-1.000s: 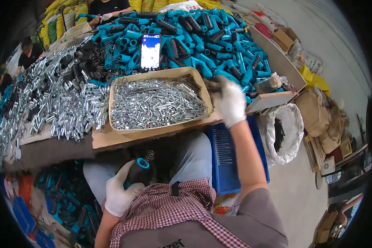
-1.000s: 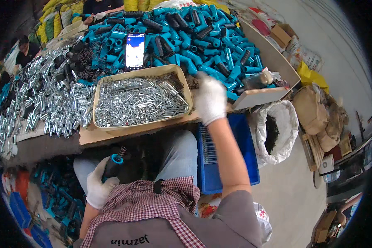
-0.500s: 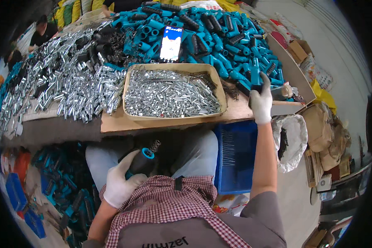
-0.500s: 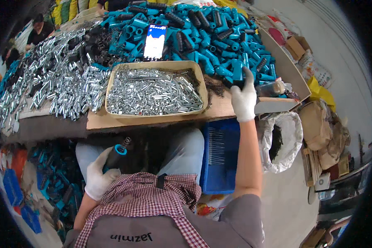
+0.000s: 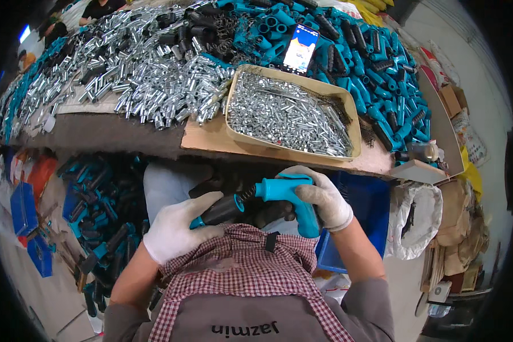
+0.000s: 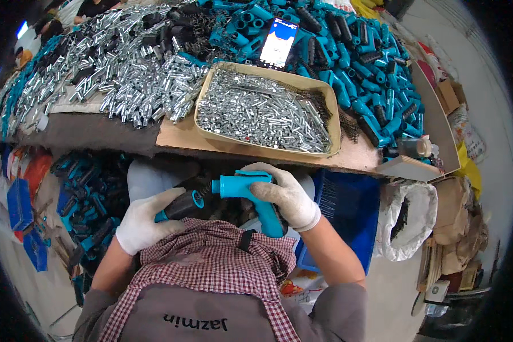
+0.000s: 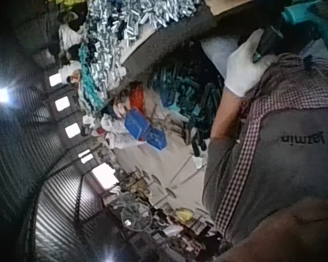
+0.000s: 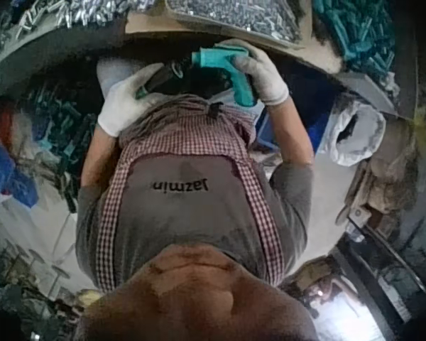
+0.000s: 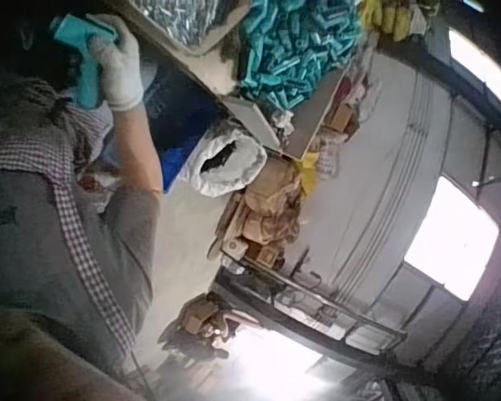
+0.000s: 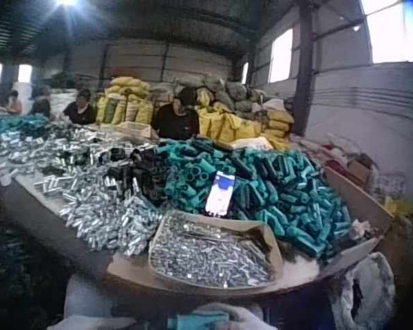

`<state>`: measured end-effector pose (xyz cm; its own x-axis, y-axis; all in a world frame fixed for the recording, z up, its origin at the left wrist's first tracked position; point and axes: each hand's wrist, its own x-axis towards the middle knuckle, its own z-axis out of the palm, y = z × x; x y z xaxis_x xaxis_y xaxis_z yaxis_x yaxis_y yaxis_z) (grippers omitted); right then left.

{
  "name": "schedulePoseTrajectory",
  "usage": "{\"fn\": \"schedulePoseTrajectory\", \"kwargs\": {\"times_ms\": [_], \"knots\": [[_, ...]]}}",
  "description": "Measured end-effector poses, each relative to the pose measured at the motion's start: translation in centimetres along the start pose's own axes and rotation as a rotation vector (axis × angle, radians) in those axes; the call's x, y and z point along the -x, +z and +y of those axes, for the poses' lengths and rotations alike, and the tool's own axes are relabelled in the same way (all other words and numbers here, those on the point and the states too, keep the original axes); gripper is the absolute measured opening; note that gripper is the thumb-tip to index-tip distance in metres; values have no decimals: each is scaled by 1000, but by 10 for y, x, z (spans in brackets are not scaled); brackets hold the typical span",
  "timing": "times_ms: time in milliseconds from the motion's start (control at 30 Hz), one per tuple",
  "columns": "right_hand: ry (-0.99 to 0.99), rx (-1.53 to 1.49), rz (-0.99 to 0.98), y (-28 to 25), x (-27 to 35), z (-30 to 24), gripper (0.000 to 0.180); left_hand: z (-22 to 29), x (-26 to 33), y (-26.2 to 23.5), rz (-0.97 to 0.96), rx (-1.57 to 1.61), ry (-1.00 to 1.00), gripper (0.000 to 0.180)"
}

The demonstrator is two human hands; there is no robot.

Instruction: The person assembles tools by inserting metal pins and springs into metal sleeves, then attaching them to plastic handles by hand.

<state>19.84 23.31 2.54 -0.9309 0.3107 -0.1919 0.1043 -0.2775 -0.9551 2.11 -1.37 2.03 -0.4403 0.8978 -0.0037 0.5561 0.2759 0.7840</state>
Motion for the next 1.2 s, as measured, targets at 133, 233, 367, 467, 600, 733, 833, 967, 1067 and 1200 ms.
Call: {"fn": "schedulePoseTrajectory", "kwargs": {"times_ms": [133, 233, 367, 467, 600, 733, 833, 967, 1067, 1200], "knots": [[183, 218, -199, 2, -14, -13, 46, -9, -1, -19, -151, -139, 17, 64], [-355, 987, -357, 33, -17, -9, 49, -17, -5, -23, -327, -74, -1, 65], [-1141, 1637, -397, 51, -18, 5, 39, -54, 4, -13, -546, 267, -90, 63], [-1264, 1683, -543, 52, -7, -5, 36, -73, 3, 7, -751, 534, -124, 55], [-1314, 1681, -562, 55, 0, -6, 32, -83, 5, 23, -808, 745, -161, 54], [-759, 1440, -679, 50, -8, -8, 42, -67, 14, 11, -593, 541, 28, 53], [0, 707, -379, 49, -7, 0, 43, -15, 16, -21, -397, -216, 174, 61], [195, -85, -166, 51, -12, 24, 50, -12, 13, -28, -220, -486, 266, 59], [-241, -156, -57, 47, -17, 15, 75, -44, 8, -20, -150, -218, -3, 57], [-418, 221, 206, 21, -17, 29, 65, -11, 13, -31, -524, -304, 125, 48]]}}
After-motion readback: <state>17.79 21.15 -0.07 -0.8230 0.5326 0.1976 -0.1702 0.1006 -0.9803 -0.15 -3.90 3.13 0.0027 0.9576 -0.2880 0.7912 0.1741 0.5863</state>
